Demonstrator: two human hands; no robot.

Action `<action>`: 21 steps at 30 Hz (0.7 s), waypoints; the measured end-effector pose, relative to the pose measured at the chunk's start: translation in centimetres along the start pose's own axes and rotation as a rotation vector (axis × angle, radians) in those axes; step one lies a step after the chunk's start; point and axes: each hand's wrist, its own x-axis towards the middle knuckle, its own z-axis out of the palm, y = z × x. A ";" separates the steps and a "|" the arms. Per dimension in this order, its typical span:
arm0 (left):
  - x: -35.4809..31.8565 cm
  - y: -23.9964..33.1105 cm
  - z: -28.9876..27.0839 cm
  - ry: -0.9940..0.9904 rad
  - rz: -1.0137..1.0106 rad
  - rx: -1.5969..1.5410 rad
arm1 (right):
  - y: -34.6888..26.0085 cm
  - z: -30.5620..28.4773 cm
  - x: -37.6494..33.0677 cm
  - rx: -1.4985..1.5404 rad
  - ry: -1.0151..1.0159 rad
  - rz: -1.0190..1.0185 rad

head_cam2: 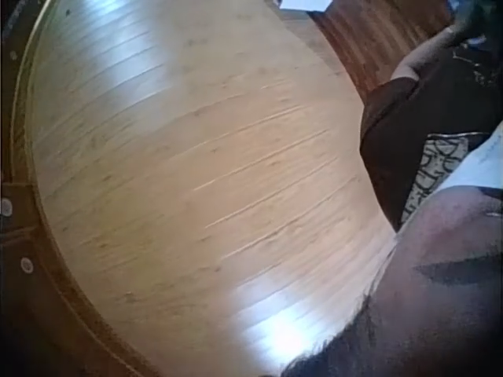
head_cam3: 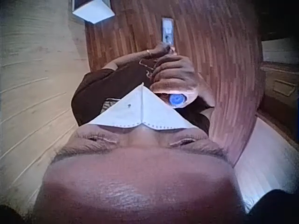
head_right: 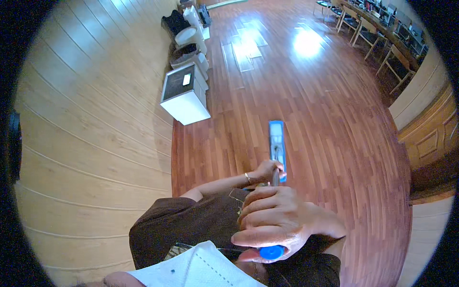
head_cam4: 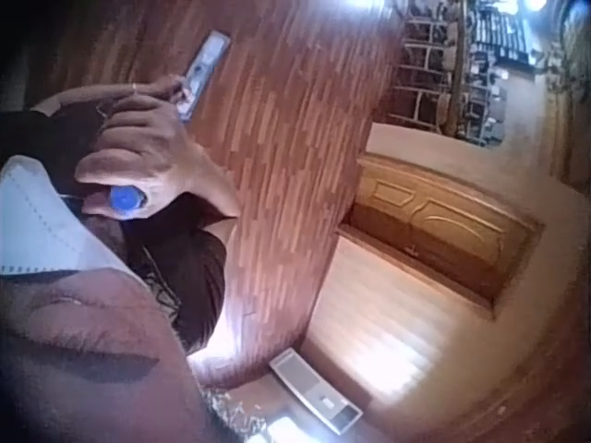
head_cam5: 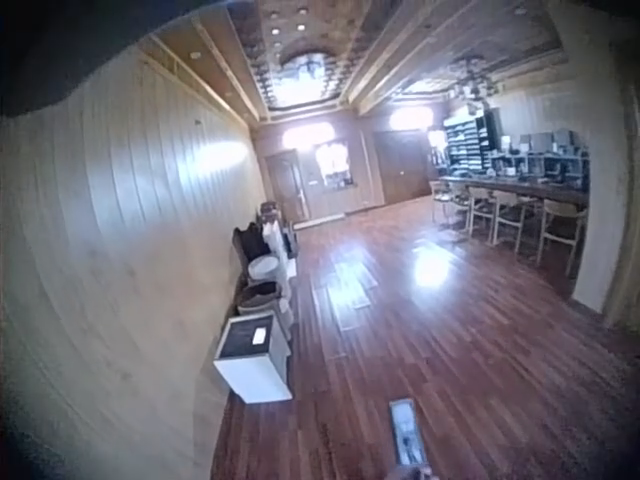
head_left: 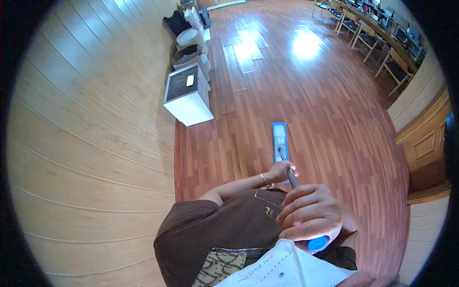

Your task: Mopping a wooden floor using a flat mop in an indoor room.

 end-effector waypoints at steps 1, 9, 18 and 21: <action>0.1 0.7 -0.2 -0.078 -0.034 0.032 | 0.5 0.2 0.0 0.014 0.020 -0.025; -1.5 -2.6 -4.0 -0.311 -0.086 -0.702 | 7.6 1.3 -4.2 -0.104 -0.228 0.417; -11.7 6.0 -25.9 0.049 0.635 -0.934 | 21.7 8.1 -9.9 0.304 0.009 0.772; -13.6 10.2 -26.4 0.305 0.867 -0.750 | 26.1 10.6 -12.0 0.206 -0.119 0.815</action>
